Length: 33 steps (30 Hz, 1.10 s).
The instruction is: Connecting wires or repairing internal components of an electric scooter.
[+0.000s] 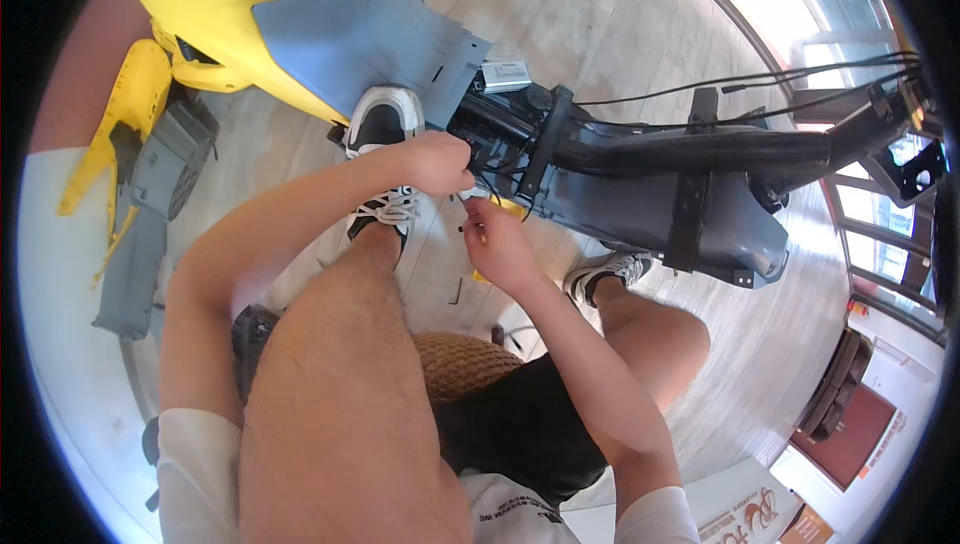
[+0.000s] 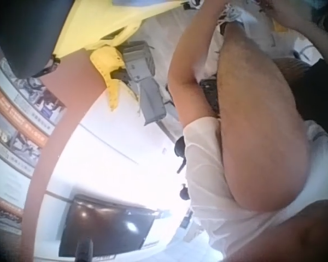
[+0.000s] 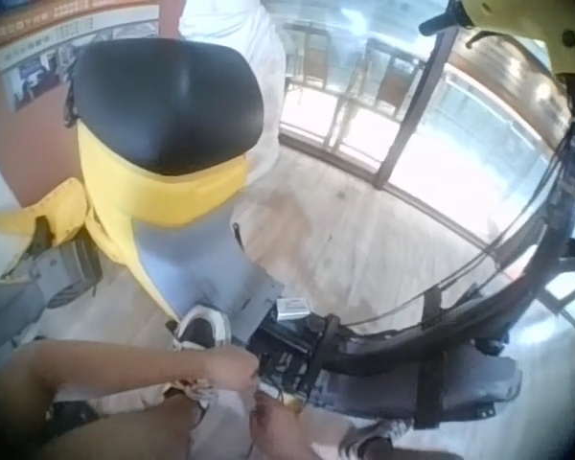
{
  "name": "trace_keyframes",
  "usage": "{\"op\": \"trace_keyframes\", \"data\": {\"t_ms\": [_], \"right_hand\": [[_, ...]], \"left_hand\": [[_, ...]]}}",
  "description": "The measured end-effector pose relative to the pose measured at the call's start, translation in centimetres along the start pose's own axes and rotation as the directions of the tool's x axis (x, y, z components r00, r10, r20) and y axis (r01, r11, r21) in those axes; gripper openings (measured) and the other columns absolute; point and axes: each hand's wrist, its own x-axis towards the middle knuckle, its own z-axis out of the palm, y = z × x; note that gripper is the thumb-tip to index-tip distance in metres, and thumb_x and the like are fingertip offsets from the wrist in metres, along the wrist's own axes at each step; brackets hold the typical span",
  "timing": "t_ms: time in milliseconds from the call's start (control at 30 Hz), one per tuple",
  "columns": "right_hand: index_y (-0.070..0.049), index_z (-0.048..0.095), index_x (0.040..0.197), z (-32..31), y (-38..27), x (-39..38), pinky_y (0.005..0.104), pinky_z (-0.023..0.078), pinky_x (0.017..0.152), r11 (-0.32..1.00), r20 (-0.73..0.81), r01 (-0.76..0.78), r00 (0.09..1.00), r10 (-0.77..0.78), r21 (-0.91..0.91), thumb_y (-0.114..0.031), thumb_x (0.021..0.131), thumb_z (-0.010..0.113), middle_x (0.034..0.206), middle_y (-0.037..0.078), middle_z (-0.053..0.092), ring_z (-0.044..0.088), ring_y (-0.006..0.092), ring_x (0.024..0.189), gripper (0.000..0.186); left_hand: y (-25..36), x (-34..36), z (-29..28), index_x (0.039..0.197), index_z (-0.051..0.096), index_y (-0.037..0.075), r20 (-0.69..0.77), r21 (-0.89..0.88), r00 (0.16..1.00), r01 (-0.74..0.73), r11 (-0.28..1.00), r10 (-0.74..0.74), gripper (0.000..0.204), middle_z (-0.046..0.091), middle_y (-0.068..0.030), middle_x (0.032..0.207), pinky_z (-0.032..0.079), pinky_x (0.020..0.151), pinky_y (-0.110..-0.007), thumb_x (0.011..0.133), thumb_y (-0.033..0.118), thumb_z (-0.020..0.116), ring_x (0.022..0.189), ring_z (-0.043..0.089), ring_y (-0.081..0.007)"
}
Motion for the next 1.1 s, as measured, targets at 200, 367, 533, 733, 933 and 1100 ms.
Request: {"op": "trace_keyframes", "data": {"t_ms": [200, 367, 533, 733, 933, 1100], "right_hand": [[0.012, 0.036, 0.133, 6.5, 4.8, 3.1, 0.0407, 0.042, 0.105, 0.901, 0.068, 0.071, 0.997, -0.046, -0.428, -0.005, 0.082, 0.057, 0.143, 0.036, 0.034, 0.047, 0.0445, 0.125, 0.059], [0.013, 0.029, 0.140, 7.9, 7.9, 6.2, 0.0402, 0.039, 0.109, 0.724, 0.053, -0.029, 0.994, 0.091, -0.689, -0.008, 0.081, 0.059, 0.148, 0.035, 0.026, 0.038, 0.0429, 0.135, 0.070], [0.014, 0.008, 0.148, 7.0, 4.6, 7.8, 0.0406, 0.036, 0.110, 0.796, 0.078, -0.302, 0.914, 0.398, -0.525, -0.012, 0.080, 0.056, 0.154, 0.035, 0.017, 0.025, 0.0429, 0.143, 0.087], [0.013, 0.014, 0.148, 7.7, 9.0, 9.5, 0.0384, 0.040, 0.108, 0.689, 0.118, -0.341, 0.842, 0.527, -0.640, -0.021, 0.089, 0.052, 0.157, 0.027, 0.018, 0.021, 0.0363, 0.146, 0.078], [0.008, 0.012, 0.151, 8.3, 7.2, 9.7, 0.0361, 0.043, 0.106, 0.693, 0.147, -0.137, 0.931, 0.334, -0.708, -0.020, 0.089, 0.052, 0.159, 0.025, 0.011, 0.024, 0.0352, 0.145, 0.078], [0.004, 0.025, 0.147, 8.0, 8.4, 9.9, 0.0388, 0.048, 0.099, 0.752, 0.069, -0.321, 0.897, 0.436, -0.576, -0.016, 0.088, 0.055, 0.141, 0.026, 0.044, 0.054, 0.0361, 0.124, 0.069]], "left_hand": [[-0.8, -0.7, -0.3, 0.078, 0.066, -0.002, 0.008, -0.208, 0.996, 0.084, 0.974, -0.084, 0.034, 0.065, -0.0243, 0.079, 0.050, 0.070, -0.047, 0.081, 0.031, 0.058, 0.077, 0.064, -0.0411], [-2.0, 0.1, 4.3, 0.073, 0.058, 0.000, -0.397, -0.228, 0.911, -0.213, 0.950, 0.109, 0.026, 0.058, -0.0223, 0.071, 0.046, 0.063, -0.049, 0.079, 0.025, 0.059, 0.070, 0.059, -0.0411], [-2.4, -2.3, 4.2, 0.070, 0.051, 0.000, -0.480, -0.218, 0.876, -0.179, 0.959, 0.054, 0.021, 0.056, -0.0194, 0.066, 0.044, 0.059, -0.047, 0.075, 0.018, 0.061, 0.066, 0.058, -0.0404], [-1.4, -2.4, 3.1, 0.072, 0.050, 0.002, -0.453, -0.292, 0.891, -0.180, 0.939, 0.030, 0.017, 0.056, -0.0187, 0.065, 0.045, 0.059, -0.047, 0.072, 0.015, 0.062, 0.066, 0.059, -0.0397], [-1.7, -3.3, 3.5, 0.081, 0.055, 0.004, -0.537, -0.334, 0.843, -0.234, 0.913, 0.020, 0.008, 0.059, -0.0173, 0.071, 0.049, 0.065, -0.046, 0.078, 0.010, 0.058, 0.072, 0.062, -0.0386], [-1.9, -2.9, 4.0, 0.089, 0.061, 0.003, -0.555, -0.231, 0.827, -0.253, 0.940, 0.086, 0.012, 0.062, -0.0161, 0.080, 0.051, 0.068, -0.045, 0.081, 0.010, 0.056, 0.079, 0.063, -0.0377]]}}
